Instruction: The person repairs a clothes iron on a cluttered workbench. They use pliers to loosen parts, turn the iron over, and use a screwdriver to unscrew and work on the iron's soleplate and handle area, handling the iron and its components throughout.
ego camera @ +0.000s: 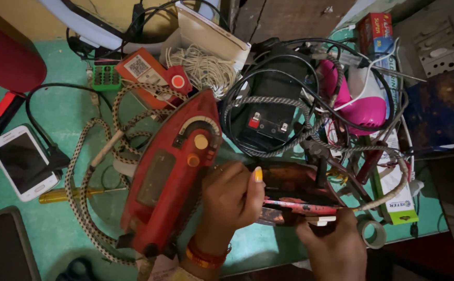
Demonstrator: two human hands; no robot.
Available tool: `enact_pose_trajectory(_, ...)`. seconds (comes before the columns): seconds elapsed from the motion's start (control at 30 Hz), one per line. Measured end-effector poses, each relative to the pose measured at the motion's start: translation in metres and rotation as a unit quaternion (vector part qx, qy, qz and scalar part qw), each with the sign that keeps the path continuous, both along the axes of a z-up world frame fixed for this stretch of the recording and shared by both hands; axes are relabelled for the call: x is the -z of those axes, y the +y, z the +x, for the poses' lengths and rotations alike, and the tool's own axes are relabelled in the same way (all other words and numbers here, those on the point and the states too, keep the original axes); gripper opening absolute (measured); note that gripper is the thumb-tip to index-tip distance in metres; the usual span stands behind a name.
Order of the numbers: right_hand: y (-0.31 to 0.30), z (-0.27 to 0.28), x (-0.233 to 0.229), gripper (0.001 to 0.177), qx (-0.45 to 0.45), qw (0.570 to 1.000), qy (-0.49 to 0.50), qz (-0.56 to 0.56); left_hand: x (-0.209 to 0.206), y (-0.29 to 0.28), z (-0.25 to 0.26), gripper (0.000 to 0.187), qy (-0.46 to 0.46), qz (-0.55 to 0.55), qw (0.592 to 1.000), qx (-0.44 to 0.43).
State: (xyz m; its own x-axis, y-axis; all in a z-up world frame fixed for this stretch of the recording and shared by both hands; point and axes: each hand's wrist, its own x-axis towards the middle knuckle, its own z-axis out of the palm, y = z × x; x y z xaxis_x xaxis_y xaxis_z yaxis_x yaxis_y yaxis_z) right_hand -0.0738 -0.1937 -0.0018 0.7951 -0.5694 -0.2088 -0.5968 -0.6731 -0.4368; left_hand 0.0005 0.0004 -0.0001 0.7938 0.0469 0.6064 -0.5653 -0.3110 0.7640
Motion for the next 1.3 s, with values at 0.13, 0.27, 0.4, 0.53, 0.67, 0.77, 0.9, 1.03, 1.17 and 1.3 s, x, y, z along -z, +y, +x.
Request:
enact_pose_trajectory(0.13,-0.001,0.003,-0.007,0.068,0.004,1.000,0.000,0.026,0.001,0.000,0.000,0.023,-0.008,-0.002,1.000,0.004)
enact_pose_trajectory(0.27,-0.007,0.006,-0.017,0.065,0.000,0.989,0.149,0.003,0.003,-0.002,-0.001,0.021,0.000,-0.003,1.000,0.000)
enact_pose_trajectory(0.4,-0.028,-0.005,0.007,0.050,-0.031,0.991,0.125,0.023,0.006,-0.002,0.001,0.018,-0.008,0.002,1.000,0.002)
enact_pose_trajectory(0.53,-0.039,-0.008,0.014,0.046,-0.023,0.987,0.156,0.012,0.005,-0.003,0.000,0.016,-0.010,0.009,1.000,0.001)
enact_pose_trajectory(0.67,-0.053,-0.010,0.017,0.041,-0.059,0.979,0.191,0.034,0.004,-0.003,0.000,0.016,-0.012,0.003,1.000,-0.001)
enact_pose_trajectory(0.77,-0.048,-0.008,0.002,0.039,-0.054,0.975,0.203,0.065,0.004,-0.003,0.000,0.016,-0.006,0.004,1.000,-0.006)
enact_pose_trajectory(0.9,-0.055,-0.012,0.013,0.040,0.007,0.983,0.149,0.106,0.002,-0.003,0.000,0.016,-0.013,0.010,1.000,-0.003)
enact_pose_trajectory(1.03,-0.060,-0.014,0.026,0.031,-0.007,0.990,0.106,0.094,0.004,-0.004,-0.001,0.019,-0.005,0.011,1.000,0.000)
enact_pose_trajectory(1.17,-0.060,-0.014,0.015,0.028,-0.038,0.995,0.017,0.096,0.002,-0.009,-0.007,0.023,0.012,0.042,0.999,-0.023)
enact_pose_trajectory(1.3,-0.078,-0.020,0.004,0.028,-0.072,0.989,-0.011,0.127,-0.045,-0.024,-0.021,0.028,0.058,0.206,0.967,-0.139)
